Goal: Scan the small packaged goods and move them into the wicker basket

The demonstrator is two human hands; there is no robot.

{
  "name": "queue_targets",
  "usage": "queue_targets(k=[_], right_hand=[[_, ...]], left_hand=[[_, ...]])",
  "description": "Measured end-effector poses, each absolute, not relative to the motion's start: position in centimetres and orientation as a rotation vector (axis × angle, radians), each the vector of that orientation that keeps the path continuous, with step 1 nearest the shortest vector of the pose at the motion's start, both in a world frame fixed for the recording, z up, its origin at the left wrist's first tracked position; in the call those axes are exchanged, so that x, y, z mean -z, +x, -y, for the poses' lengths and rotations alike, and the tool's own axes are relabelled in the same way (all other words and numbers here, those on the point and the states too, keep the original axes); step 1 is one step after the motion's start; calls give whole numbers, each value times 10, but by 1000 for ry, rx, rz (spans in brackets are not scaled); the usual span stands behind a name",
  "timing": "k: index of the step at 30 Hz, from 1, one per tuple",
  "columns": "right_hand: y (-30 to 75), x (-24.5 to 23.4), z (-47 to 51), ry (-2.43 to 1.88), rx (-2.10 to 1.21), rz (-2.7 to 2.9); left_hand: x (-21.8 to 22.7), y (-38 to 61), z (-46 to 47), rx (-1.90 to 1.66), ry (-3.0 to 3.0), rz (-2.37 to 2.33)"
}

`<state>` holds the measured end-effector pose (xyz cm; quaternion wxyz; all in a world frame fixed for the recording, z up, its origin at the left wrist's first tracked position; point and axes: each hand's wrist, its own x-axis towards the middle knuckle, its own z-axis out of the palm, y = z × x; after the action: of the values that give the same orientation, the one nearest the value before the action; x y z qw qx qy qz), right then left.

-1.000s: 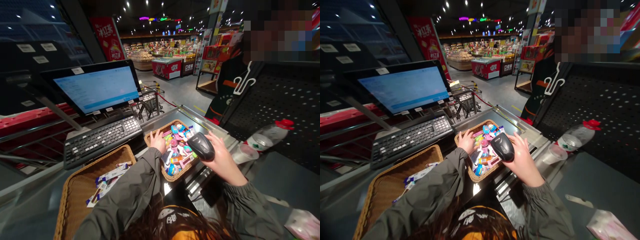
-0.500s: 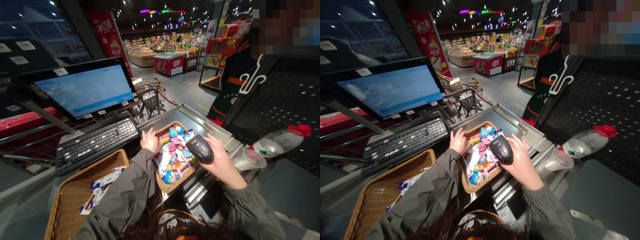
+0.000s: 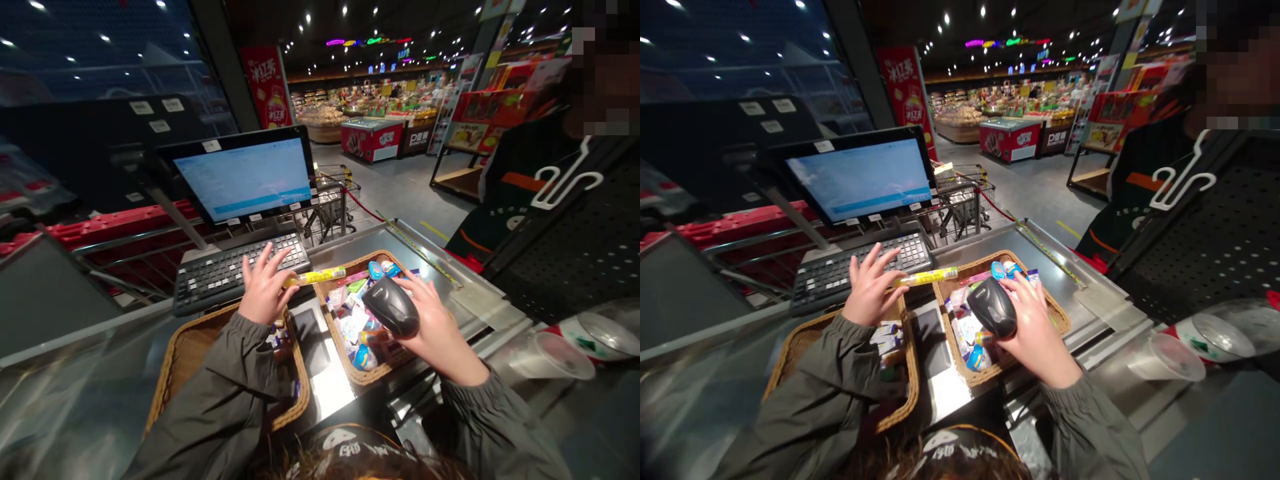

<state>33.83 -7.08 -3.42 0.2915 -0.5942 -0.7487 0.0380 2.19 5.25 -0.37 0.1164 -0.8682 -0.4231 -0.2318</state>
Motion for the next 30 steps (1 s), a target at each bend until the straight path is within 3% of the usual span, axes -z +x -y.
queue_targets(k=[15,30], right_hand=[[219,11,59,-1255,-103,2307],[153,11,71,-1188,-180,2358]], left_hand=[[-8,-111,17,650,-2282,1458],[3,-181,45,626,-2237,1546]])
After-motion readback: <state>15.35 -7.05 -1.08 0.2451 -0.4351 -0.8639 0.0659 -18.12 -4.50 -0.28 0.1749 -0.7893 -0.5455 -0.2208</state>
